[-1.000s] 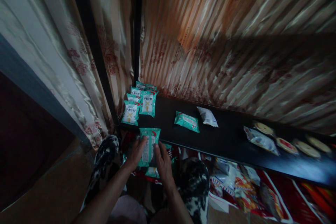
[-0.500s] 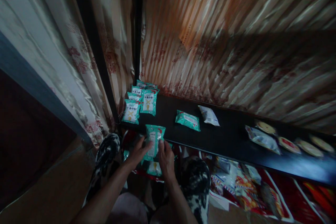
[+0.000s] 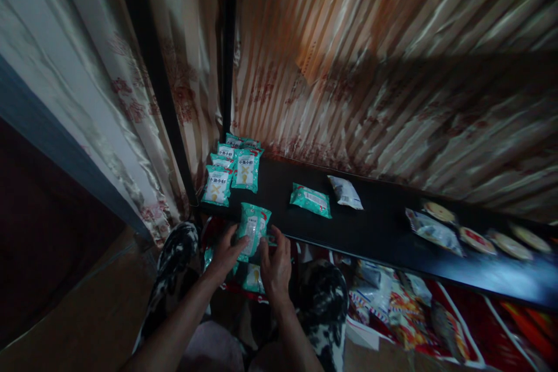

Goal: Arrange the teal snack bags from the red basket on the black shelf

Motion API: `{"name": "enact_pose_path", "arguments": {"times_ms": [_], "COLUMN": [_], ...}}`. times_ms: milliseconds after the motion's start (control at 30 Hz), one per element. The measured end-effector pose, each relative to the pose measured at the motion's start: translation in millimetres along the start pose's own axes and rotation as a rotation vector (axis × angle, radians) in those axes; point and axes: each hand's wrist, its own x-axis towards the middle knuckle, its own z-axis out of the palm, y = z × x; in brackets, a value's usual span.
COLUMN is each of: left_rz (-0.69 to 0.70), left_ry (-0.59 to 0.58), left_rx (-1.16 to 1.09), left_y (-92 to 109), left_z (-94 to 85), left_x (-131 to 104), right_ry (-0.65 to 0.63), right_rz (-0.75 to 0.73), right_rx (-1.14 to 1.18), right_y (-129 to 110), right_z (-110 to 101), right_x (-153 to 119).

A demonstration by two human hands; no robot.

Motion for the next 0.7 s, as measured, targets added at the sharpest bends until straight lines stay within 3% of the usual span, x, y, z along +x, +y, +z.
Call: {"name": "enact_pose_path", "arguments": {"times_ms": [233, 533, 700], "left_rz": [0.072, 0.143, 0.211], "left_ry": [0.053, 0.045, 0.05], "left_rx": [0.052, 0.075, 0.067], "left_y": [-8.7, 4.8, 14.0], "left_z": [5.0, 13.2, 15.0], "left_x": [-2.2, -19.7, -28.2], "right_ry": [-0.012, -0.021, -0.103], "right_rz": [-0.117, -0.061, 0.094], "right_rx": [-0.016, 0.135, 0.27], "right_y": [-5.3, -5.8, -13.3], "right_z": [2.5, 0.0, -6.5], "right_x": [-5.3, -5.0, -3.7]}}
